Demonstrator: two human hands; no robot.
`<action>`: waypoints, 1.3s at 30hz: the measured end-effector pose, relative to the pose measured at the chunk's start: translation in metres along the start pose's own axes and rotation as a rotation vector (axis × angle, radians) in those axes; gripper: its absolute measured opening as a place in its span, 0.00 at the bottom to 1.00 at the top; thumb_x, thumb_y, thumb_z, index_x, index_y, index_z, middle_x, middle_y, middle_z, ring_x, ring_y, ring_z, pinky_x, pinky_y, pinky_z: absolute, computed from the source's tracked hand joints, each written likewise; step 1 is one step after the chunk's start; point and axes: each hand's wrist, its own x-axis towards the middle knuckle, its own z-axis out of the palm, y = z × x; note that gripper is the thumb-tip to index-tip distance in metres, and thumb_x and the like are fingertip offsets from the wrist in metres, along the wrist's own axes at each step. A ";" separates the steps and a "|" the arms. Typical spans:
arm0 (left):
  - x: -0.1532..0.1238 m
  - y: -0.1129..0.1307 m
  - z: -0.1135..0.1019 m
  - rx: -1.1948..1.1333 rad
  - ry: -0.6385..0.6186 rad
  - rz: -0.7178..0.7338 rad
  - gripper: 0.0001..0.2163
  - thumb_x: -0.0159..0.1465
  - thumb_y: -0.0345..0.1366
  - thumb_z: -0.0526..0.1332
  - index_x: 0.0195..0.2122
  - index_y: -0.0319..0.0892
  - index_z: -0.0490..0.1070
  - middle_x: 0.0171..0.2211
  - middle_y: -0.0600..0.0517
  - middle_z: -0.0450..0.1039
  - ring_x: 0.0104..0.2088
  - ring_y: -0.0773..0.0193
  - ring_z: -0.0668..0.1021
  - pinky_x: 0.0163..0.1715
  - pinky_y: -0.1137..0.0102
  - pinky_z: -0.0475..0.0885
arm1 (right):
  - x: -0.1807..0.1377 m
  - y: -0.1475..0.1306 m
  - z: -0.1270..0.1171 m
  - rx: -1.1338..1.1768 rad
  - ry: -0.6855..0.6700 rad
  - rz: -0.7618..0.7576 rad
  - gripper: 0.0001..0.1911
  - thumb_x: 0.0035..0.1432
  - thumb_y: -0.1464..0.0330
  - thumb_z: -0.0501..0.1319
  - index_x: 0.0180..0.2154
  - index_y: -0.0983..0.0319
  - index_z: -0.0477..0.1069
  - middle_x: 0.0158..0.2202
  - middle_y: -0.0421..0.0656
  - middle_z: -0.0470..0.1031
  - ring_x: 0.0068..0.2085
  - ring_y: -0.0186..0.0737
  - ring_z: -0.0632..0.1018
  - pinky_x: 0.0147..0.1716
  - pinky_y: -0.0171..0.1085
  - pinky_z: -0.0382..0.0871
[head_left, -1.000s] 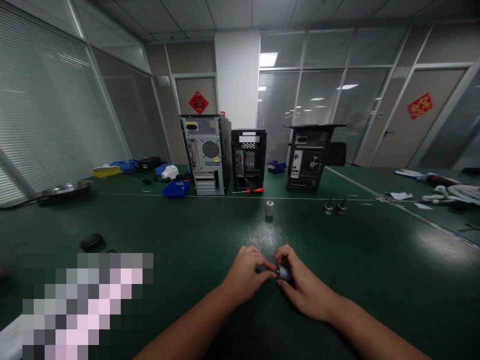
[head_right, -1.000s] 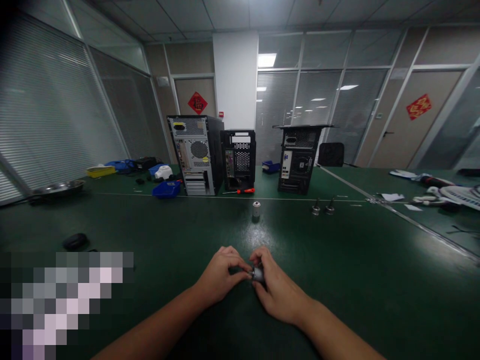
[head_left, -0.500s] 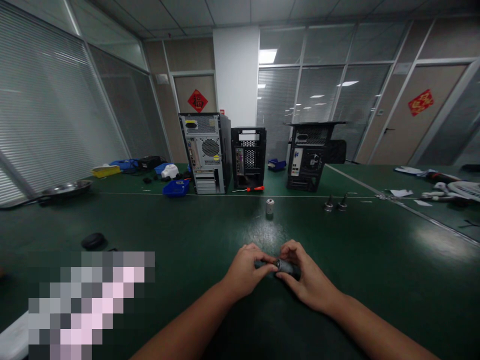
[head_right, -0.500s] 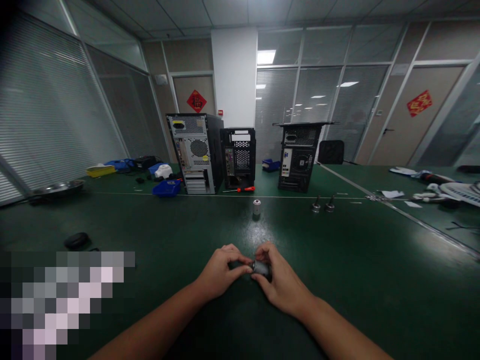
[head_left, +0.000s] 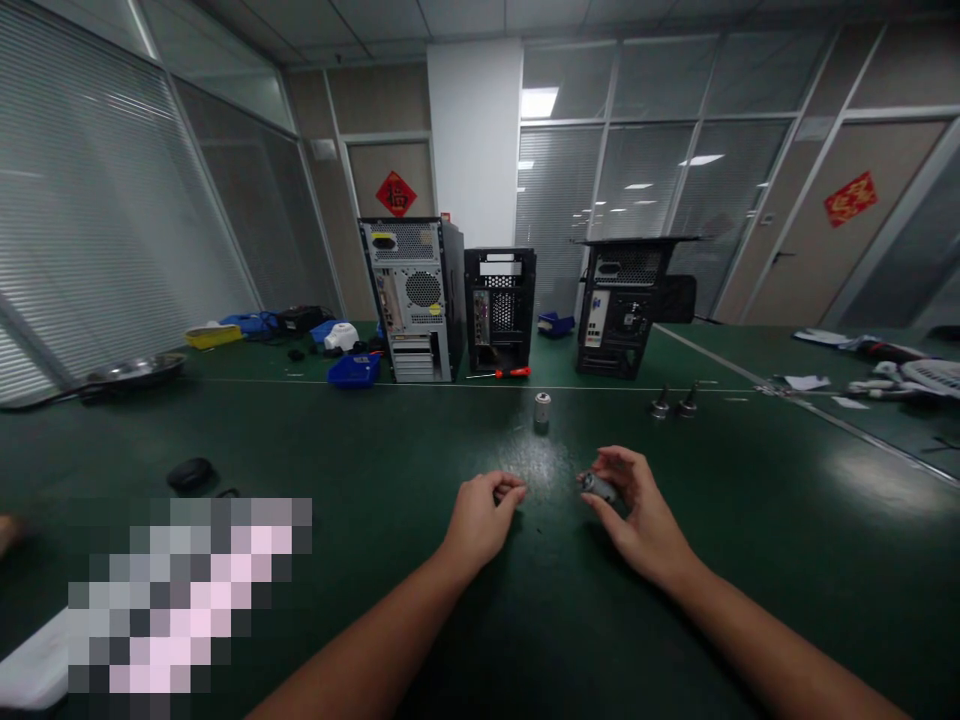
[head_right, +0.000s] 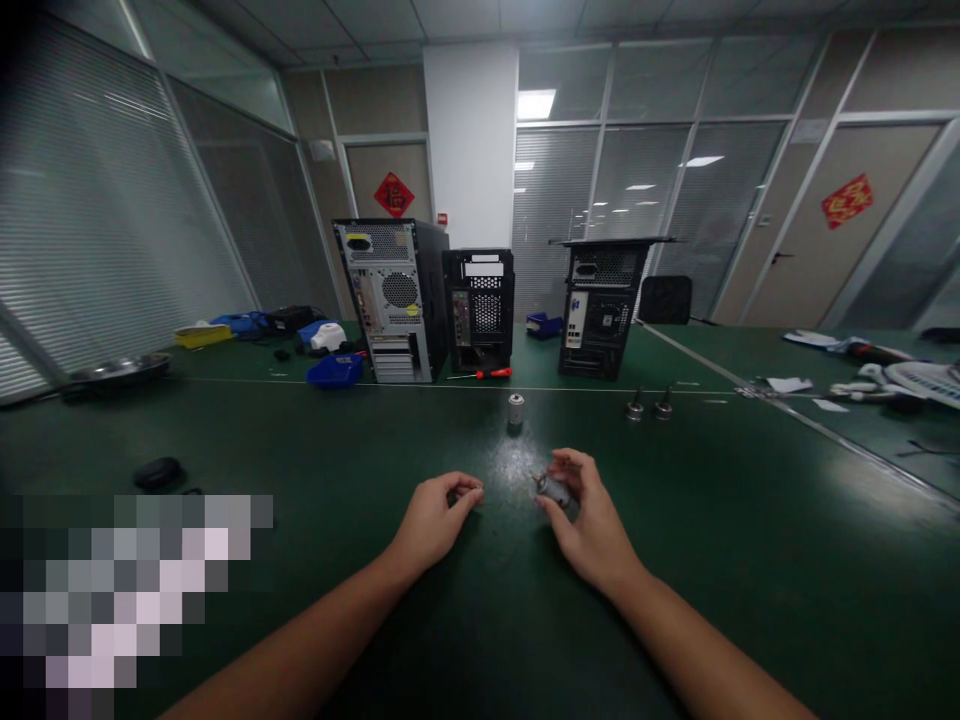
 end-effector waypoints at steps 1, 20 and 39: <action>0.001 -0.001 0.000 -0.019 -0.011 -0.002 0.07 0.64 0.33 0.62 0.39 0.41 0.80 0.35 0.50 0.81 0.36 0.60 0.80 0.39 0.69 0.73 | 0.001 0.003 -0.003 -0.003 0.009 0.013 0.28 0.67 0.57 0.63 0.60 0.60 0.54 0.50 0.47 0.62 0.52 0.41 0.69 0.55 0.37 0.67; -0.006 0.010 -0.005 0.109 -0.180 0.173 0.08 0.63 0.32 0.65 0.42 0.46 0.81 0.41 0.52 0.81 0.44 0.58 0.77 0.47 0.64 0.68 | -0.002 -0.017 -0.001 -0.213 -0.333 -0.010 0.20 0.74 0.61 0.52 0.61 0.62 0.56 0.52 0.46 0.64 0.55 0.41 0.66 0.56 0.42 0.63; -0.011 0.008 -0.002 0.213 -0.343 0.378 0.11 0.72 0.39 0.57 0.40 0.45 0.80 0.39 0.52 0.80 0.44 0.59 0.76 0.48 0.66 0.63 | -0.003 -0.029 0.010 -0.376 -0.426 -0.238 0.15 0.78 0.62 0.49 0.48 0.63 0.70 0.41 0.45 0.66 0.41 0.41 0.69 0.39 0.37 0.62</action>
